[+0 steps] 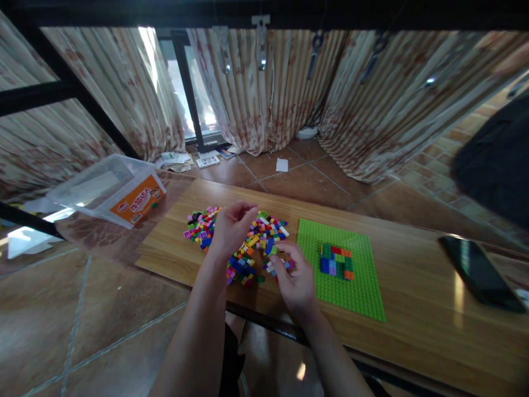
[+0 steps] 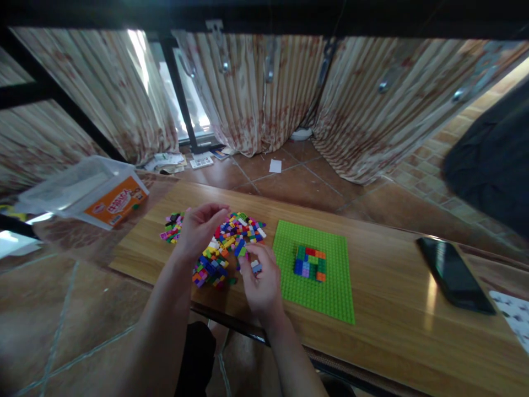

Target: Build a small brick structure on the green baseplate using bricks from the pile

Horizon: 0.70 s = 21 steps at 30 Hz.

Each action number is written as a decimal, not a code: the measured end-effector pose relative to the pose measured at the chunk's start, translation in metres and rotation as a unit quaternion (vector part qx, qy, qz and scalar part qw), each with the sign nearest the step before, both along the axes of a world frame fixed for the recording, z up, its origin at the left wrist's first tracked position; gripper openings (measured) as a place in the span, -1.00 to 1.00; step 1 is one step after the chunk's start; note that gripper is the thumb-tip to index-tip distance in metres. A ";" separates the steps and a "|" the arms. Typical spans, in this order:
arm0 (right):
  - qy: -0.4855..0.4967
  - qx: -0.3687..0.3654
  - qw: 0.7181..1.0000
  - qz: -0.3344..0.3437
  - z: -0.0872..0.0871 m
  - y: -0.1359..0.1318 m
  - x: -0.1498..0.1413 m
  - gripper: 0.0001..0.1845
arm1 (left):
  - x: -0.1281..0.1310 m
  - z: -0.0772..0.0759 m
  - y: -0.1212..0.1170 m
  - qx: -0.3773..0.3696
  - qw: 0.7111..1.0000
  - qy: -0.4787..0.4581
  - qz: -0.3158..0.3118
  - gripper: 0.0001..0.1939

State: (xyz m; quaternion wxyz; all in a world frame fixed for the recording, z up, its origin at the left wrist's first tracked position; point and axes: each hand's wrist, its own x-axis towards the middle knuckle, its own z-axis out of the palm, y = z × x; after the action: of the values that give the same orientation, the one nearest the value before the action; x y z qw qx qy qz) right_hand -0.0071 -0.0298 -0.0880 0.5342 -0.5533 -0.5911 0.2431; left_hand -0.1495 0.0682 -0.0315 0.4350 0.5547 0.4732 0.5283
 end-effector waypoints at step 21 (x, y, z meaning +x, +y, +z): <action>-0.079 -0.039 0.996 -0.020 0.012 -0.006 0.031 -0.88 | 0.047 -0.008 -0.022 -0.140 0.964 0.042 -0.223 -0.84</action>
State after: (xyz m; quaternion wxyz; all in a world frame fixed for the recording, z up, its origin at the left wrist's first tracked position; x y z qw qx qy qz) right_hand 0.0239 -0.0359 -0.0763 0.4686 -0.6028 -0.6102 0.2113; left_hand -0.1027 0.0459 -0.0394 0.5947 0.6018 0.4245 0.3224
